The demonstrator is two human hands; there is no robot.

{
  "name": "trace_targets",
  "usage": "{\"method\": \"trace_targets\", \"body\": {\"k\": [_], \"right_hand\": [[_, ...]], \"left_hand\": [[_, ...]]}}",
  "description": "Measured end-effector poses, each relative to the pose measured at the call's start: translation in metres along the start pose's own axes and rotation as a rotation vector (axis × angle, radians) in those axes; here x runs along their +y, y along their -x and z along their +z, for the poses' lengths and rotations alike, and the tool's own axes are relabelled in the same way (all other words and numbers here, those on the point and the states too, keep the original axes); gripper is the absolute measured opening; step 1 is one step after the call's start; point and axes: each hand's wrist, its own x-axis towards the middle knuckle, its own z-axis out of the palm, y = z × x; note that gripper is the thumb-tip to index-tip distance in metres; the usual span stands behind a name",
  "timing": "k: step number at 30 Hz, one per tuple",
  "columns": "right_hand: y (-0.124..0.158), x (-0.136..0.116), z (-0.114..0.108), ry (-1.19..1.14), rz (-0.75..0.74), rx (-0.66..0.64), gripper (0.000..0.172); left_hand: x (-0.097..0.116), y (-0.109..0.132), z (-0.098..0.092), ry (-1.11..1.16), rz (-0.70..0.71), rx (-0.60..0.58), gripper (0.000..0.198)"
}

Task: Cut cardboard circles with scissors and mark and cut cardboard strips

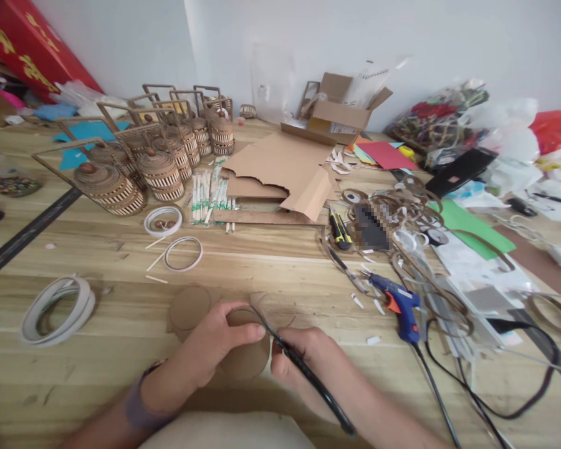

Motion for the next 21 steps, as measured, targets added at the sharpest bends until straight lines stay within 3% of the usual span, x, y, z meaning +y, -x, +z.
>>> {"method": "trace_targets", "body": {"k": [6, 11, 21], "right_hand": [[-0.004, 0.003, 0.010, -0.045, -0.030, 0.144, 0.069], [-0.007, 0.002, 0.011, -0.058, -0.047, 0.110, 0.070], [-0.008, 0.003, 0.011, -0.088, -0.046, 0.094, 0.067]], "left_hand": [[-0.001, -0.004, 0.003, 0.299, -0.006, 0.018, 0.047], [-0.003, -0.002, 0.005, 0.244, 0.015, 0.121, 0.044], [-0.002, -0.002, 0.004, 0.205, 0.039, 0.109, 0.043]]}}
